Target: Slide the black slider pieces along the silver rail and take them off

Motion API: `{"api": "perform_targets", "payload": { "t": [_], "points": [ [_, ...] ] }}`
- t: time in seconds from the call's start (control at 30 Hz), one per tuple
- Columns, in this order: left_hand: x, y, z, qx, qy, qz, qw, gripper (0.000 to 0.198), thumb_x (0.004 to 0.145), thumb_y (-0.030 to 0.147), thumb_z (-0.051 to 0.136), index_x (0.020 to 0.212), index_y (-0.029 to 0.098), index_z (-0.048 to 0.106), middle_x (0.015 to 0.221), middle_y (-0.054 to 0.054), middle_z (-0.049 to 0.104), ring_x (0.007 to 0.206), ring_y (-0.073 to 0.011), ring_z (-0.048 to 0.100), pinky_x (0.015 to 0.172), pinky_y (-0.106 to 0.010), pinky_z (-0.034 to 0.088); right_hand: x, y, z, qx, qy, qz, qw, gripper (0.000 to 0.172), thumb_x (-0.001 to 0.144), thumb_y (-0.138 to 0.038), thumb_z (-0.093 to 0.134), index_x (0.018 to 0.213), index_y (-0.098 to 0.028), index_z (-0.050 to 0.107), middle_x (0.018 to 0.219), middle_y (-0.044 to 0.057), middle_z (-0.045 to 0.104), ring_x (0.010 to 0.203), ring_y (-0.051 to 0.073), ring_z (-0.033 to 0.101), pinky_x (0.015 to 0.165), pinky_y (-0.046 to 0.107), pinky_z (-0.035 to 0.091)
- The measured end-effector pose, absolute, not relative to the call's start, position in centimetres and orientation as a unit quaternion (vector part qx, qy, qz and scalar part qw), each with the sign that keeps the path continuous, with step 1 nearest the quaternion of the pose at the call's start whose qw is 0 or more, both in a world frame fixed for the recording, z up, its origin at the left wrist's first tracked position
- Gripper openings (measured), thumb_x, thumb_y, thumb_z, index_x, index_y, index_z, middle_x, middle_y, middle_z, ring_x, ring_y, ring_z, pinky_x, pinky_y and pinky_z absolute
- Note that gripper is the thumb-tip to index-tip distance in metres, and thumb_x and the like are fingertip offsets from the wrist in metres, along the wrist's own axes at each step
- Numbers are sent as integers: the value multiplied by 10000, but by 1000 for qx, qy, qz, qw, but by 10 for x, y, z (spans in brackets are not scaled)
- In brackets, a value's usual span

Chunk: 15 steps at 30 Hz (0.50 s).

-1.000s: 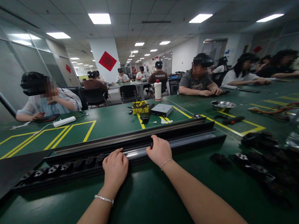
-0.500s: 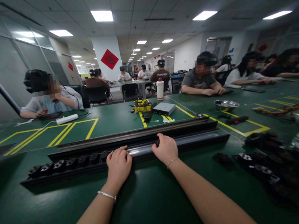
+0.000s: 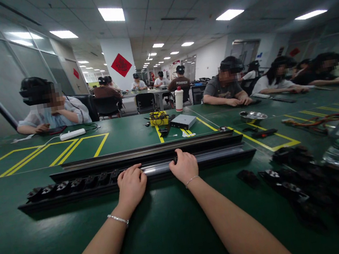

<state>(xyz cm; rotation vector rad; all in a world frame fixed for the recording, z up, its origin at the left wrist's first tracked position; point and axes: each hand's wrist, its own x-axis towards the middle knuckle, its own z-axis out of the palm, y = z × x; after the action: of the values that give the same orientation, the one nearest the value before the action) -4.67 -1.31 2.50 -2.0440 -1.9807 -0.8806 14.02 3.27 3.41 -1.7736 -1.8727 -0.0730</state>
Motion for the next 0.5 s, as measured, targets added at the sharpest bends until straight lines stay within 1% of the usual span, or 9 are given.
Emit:
{"api": "perform_targets", "payload": {
  "t": [0.2,0.5],
  "points": [
    [-47,-13,23,-684,-660,-296,89,234,828,252,382,706,224,579,1159,-21,644,1034,-181,574,956,-397,317,142,32,34,-673,-683,-34,283,416,755,-304,494,1142,-156,534,1050,114,632,1075,252,489,960,380,256],
    [-47,-13,24,-685,-665,-285,92,250,833,257,368,726,223,592,1167,-17,638,1042,-185,570,932,-396,332,146,33,36,-676,-684,-28,273,400,756,-295,482,1123,-148,539,980,106,649,1001,242,535,897,356,312]
  ]
}}
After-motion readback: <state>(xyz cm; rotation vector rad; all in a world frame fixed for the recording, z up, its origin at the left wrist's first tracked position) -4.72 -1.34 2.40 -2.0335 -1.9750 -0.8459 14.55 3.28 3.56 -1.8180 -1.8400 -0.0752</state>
